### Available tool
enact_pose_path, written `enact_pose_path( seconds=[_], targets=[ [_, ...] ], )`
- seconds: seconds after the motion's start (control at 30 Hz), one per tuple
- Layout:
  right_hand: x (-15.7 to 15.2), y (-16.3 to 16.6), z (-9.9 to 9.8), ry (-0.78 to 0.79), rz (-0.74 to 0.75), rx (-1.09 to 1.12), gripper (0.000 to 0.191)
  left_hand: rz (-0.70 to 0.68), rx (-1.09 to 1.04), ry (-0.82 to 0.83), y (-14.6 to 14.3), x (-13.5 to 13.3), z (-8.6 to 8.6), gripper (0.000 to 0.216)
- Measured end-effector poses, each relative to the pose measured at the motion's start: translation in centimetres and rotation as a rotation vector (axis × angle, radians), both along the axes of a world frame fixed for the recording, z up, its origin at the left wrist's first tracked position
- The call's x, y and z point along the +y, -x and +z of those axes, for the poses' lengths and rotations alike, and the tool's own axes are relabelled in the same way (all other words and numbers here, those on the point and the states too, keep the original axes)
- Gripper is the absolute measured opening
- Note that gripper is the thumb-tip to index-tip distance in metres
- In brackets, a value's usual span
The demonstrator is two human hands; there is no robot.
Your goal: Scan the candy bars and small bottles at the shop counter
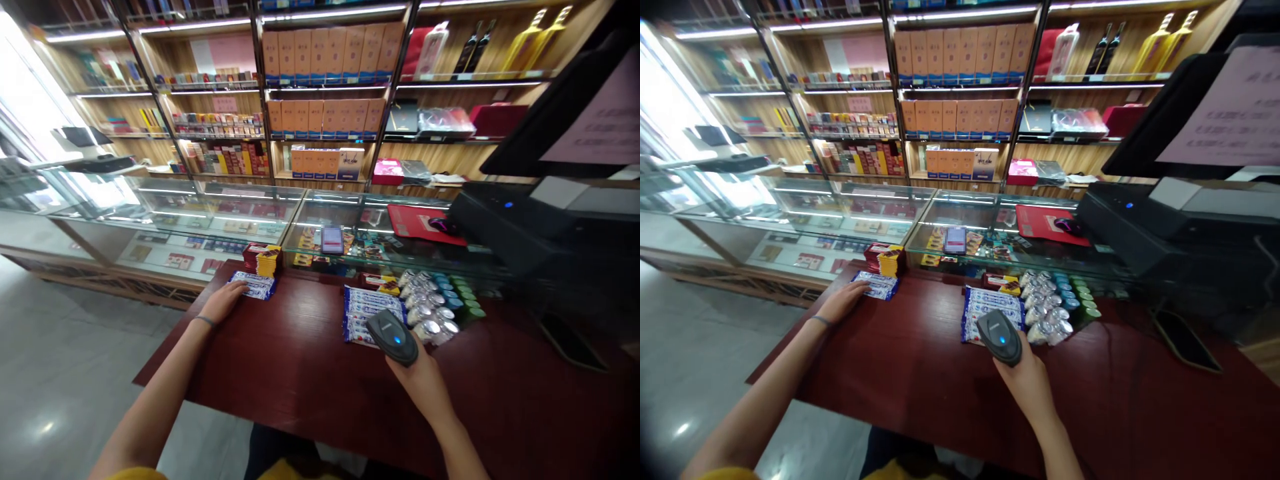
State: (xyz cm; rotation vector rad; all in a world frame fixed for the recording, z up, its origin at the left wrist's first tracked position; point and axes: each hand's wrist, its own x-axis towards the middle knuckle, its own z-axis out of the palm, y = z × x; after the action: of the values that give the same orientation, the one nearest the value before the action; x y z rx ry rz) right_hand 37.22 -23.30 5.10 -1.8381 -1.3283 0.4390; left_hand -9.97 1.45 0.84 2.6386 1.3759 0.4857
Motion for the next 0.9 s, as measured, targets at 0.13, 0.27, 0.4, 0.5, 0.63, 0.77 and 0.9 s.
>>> enact_pose_path(
  seconds=[0.13, 0.27, 0.4, 0.5, 0.63, 0.77, 0.9],
  targets=[
    [-0.5, -1.1, 0.1, 0.007, -0.055, 0.018, 0.043, -0.033, -0.052, -0.020, -2.1, -0.7, -0.2, 0.040],
    [-1.2, -2.1, 0.3, -0.018, -0.097, 0.053, 0.056, -0.074, -0.184, -0.030, -8.0, -2.3, 0.5, 0.037],
    [-1.9, -2.8, 0.4, -0.028, -0.117, 0.074, 0.059, -0.123, -0.308, -0.037, -16.0, -4.4, 1.6, 0.033],
    [-2.4, -3.6, 0.3, -0.028, -0.134, 0.078, 0.062, -0.209, -0.338, -0.035, -22.1, -5.9, 2.2, 0.031],
    [-3.3, -4.8, 0.2, -0.033, -0.143, 0.070, 0.057, -0.311, -0.294, -0.028, -29.1, -7.2, 2.1, 0.031],
    [-4.4, -6.0, 0.5, -0.023, -0.153, 0.072, 0.047, -0.399, -0.166, -0.015, -34.0, -7.7, 1.4, 0.031],
    [-5.5, -6.7, 0.6, -0.014, -0.184, 0.068, 0.040, -0.444, 0.007, -0.028, -36.4, -7.9, 1.2, 0.033]
  ],
)
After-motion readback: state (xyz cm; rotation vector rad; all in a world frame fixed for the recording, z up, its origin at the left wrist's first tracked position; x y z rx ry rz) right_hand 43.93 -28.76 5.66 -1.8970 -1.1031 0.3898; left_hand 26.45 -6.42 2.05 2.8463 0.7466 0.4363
